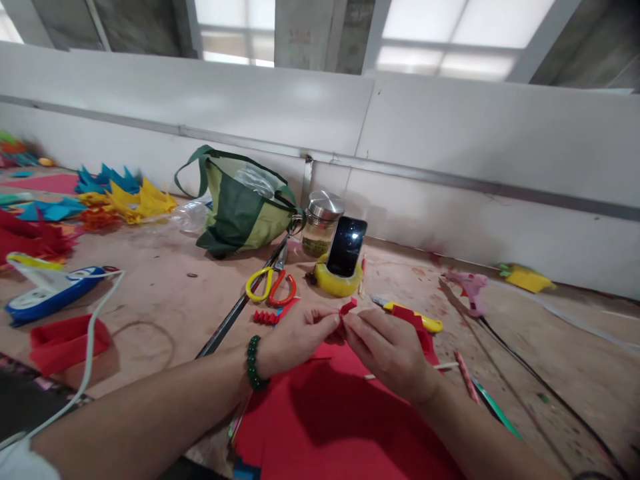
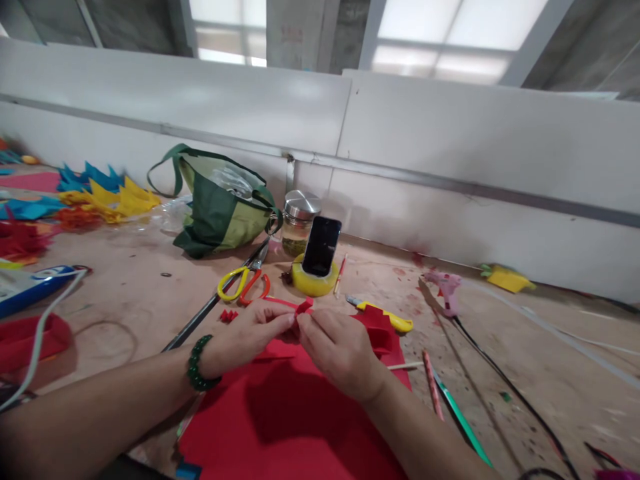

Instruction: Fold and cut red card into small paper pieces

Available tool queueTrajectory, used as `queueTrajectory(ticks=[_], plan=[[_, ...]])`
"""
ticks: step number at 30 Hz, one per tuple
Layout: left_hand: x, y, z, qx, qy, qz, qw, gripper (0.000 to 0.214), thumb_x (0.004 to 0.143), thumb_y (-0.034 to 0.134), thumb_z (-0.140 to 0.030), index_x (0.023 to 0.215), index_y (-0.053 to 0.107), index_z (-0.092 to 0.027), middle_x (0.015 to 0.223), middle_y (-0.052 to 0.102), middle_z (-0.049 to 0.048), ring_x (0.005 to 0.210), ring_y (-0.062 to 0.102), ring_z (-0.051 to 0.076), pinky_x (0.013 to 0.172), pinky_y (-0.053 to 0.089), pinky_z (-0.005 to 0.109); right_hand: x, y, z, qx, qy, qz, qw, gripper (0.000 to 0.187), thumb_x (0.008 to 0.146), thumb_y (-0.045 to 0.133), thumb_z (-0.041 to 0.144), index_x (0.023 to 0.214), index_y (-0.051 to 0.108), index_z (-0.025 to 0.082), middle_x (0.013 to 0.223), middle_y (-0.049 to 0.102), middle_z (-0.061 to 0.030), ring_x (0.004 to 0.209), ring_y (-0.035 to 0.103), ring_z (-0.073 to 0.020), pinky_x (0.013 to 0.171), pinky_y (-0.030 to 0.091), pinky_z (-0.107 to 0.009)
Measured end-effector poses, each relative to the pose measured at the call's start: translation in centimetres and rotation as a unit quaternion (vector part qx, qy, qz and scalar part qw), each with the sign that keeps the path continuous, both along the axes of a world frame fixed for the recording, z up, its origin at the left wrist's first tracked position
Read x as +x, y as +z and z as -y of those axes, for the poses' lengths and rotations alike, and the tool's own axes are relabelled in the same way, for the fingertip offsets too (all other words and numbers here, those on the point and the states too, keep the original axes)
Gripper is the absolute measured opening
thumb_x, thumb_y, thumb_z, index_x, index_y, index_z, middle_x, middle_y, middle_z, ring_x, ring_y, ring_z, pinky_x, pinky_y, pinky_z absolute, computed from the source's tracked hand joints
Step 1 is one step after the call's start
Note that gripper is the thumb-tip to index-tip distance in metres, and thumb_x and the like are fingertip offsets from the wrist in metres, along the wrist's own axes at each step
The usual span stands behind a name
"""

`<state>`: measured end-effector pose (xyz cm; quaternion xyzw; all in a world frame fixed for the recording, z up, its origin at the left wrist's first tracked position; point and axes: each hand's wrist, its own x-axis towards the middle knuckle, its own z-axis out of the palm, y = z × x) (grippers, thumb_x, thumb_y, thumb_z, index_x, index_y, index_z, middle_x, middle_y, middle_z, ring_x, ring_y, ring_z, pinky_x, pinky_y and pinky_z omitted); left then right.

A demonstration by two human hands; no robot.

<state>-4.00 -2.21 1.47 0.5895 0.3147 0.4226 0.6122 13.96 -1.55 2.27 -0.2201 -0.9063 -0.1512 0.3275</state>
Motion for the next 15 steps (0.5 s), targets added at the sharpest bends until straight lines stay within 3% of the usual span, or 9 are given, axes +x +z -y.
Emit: queueTrajectory(ticks=[5, 10, 15], plan=[[-0.07, -0.22, -0.17, -0.004, -0.002, 0.005, 1.0, 0.035, 0.081, 0.057, -0.044, 0.072, 0.061, -0.011, 0.067, 0.058, 0.0027, 0.064, 0.052, 0.012, 0.065, 0.043, 0.026, 0.48, 0.05, -0.14, 0.04, 0.009, 0.068, 0.997, 0.018, 0.09, 0.049, 0.011, 0.103, 0.061, 0.01, 0.079, 0.064, -0.0084, 0.076, 0.061, -0.018, 0.069, 0.052, -0.031], [-0.13, -0.1, -0.19, -0.004, -0.005, 0.031, 0.999, 0.032, 0.083, 0.056, -0.043, 0.083, 0.065, -0.012, 0.077, 0.064, 0.0043, 0.073, 0.057, 0.014, 0.075, 0.046, 0.029, 0.28, 0.7, 0.06, 0.034, 0.005, 0.073, 0.997, 0.023, 0.089, 0.049, 0.011, 0.108, 0.062, 0.013, 0.08, 0.065, -0.0084, 0.081, 0.064, -0.0195, 0.074, 0.054, -0.032], [-0.08, -0.04, -0.29, -0.018, -0.004, 0.067, 0.998, 0.034, 0.083, 0.058, -0.045, 0.081, 0.066, -0.013, 0.077, 0.066, 0.0042, 0.076, 0.059, 0.015, 0.077, 0.046, 0.029, 0.07, 0.79, 0.35, 0.017, 0.008, 0.034, 0.999, 0.03, 0.086, 0.051, 0.012, 0.113, 0.061, 0.018, 0.084, 0.069, -0.0083, 0.08, 0.067, -0.0203, 0.07, 0.056, -0.032]])
